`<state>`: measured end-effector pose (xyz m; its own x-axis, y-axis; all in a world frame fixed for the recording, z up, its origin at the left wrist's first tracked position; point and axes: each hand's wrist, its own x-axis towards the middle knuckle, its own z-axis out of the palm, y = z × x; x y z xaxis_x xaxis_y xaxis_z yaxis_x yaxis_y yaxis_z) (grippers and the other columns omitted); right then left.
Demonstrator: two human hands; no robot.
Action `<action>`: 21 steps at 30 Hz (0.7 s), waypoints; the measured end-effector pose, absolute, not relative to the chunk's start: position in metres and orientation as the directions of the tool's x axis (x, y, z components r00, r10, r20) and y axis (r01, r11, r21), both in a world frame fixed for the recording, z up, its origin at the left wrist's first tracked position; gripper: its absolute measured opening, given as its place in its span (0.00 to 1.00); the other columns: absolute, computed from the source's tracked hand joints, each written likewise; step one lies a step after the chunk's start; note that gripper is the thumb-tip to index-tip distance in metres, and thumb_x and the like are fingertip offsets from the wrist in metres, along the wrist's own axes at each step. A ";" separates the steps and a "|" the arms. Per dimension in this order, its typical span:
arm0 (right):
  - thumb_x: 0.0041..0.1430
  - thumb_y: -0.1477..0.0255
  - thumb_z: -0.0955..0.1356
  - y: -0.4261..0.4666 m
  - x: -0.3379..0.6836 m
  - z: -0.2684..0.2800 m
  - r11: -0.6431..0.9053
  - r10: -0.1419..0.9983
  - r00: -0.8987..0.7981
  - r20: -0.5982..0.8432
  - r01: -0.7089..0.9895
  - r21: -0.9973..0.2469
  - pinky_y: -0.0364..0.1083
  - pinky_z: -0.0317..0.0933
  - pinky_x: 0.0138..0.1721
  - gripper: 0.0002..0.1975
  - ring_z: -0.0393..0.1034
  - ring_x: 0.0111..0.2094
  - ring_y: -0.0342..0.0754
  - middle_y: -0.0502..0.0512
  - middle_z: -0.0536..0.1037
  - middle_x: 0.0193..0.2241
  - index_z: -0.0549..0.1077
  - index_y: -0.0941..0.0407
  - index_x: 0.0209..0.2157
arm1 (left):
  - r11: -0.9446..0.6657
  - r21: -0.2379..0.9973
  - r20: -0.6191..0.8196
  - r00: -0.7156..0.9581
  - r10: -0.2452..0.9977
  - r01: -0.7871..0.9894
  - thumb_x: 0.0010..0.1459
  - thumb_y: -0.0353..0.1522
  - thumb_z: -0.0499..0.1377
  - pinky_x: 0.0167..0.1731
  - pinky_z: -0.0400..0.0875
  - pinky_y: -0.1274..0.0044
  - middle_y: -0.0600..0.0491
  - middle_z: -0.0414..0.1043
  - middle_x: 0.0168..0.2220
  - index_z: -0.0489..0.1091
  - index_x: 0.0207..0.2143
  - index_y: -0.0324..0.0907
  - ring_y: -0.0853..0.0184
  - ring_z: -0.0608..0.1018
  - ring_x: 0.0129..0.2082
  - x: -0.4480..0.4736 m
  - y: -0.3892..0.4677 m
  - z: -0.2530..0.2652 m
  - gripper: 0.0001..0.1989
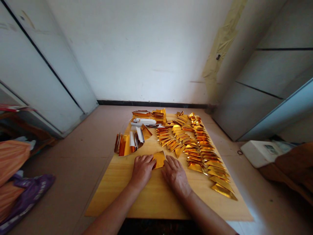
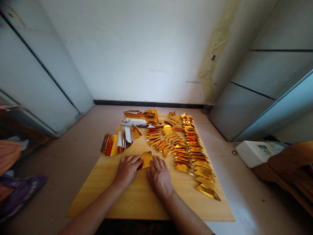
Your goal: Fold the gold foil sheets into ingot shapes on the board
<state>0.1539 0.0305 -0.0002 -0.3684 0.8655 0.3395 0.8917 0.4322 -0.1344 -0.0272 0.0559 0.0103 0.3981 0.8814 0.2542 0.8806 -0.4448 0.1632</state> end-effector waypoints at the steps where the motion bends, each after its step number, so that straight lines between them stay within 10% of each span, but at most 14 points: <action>1: 0.64 0.68 0.61 0.034 0.149 0.001 0.470 0.849 -0.403 0.341 0.872 -0.138 0.53 0.55 0.56 0.17 0.59 0.57 0.53 0.61 0.68 0.55 0.71 0.58 0.50 | -0.448 0.160 0.255 0.401 0.880 0.880 0.58 0.26 0.54 0.44 0.59 0.65 0.53 0.73 0.49 0.72 0.42 0.51 0.60 0.72 0.45 -0.027 0.057 0.011 0.14; 16: 0.62 0.53 0.58 0.053 0.134 -0.009 0.485 0.872 -0.461 0.164 0.857 -0.172 0.58 0.41 0.62 0.32 0.47 0.63 0.56 0.60 0.56 0.62 0.59 0.58 0.61 | -0.340 0.218 0.299 0.269 0.915 0.915 0.59 0.30 0.53 0.48 0.58 0.63 0.53 0.74 0.47 0.72 0.40 0.48 0.61 0.72 0.46 -0.020 0.057 0.007 0.10; 21: 0.61 0.50 0.56 0.051 0.133 -0.003 0.472 0.882 -0.461 0.103 0.864 -0.175 0.59 0.38 0.62 0.35 0.45 0.64 0.56 0.60 0.54 0.63 0.56 0.58 0.62 | -0.310 0.154 0.261 0.264 0.929 0.938 0.59 0.33 0.53 0.48 0.60 0.63 0.52 0.67 0.56 0.65 0.52 0.49 0.60 0.69 0.51 -0.021 0.057 -0.002 0.18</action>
<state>0.1330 0.0515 -0.0027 -0.4606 0.8816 0.1027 0.8642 0.4718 -0.1748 -0.0205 0.0567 -0.0019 0.2643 0.9285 0.2607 0.9382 -0.3102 0.1536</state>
